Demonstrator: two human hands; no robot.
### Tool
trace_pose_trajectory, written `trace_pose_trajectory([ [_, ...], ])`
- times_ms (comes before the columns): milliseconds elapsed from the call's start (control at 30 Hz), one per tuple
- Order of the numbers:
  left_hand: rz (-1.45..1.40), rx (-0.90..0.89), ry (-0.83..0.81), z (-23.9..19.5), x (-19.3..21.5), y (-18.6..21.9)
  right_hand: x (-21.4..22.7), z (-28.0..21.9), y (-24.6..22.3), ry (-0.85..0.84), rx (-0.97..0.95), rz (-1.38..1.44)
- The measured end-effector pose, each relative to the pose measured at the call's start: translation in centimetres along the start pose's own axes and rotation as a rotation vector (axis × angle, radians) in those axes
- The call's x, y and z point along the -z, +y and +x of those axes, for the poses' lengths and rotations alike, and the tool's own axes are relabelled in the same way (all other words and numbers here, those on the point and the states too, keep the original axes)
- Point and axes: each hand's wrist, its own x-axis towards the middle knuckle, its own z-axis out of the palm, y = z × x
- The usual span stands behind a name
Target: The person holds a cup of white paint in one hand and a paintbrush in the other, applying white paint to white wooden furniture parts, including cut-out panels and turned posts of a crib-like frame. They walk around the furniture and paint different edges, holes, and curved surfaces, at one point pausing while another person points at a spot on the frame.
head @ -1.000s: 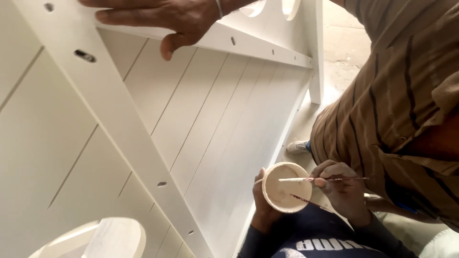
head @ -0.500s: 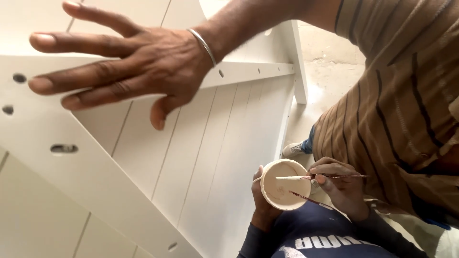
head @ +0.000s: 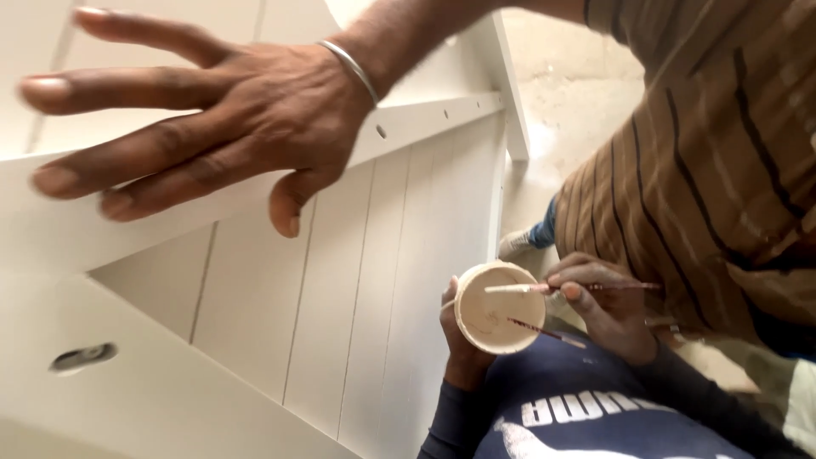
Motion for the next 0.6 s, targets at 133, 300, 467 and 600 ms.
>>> trace_pose_trajectory([
  [133, -0.101, 0.049, 0.005, 0.2, -0.6, 0.9, -0.7, 0.5, -1.4, 0.008, 0.014, -0.053],
  [300, -0.275, 0.142, 0.086, 0.7, -1.4, 1.3, -0.4, 1.2, -1.4, 0.02, -0.055, 0.04],
  [467, 0.108, -0.103, 0.04, 0.7, -0.8, 1.1, -0.2, 1.9, -1.1, -0.034, -0.002, 0.05],
  [600, -0.128, 0.011, 0.063, 1.6, -1.6, 1.5, 0.2, 2.5, -0.9, -0.044, 0.004, 0.03],
])
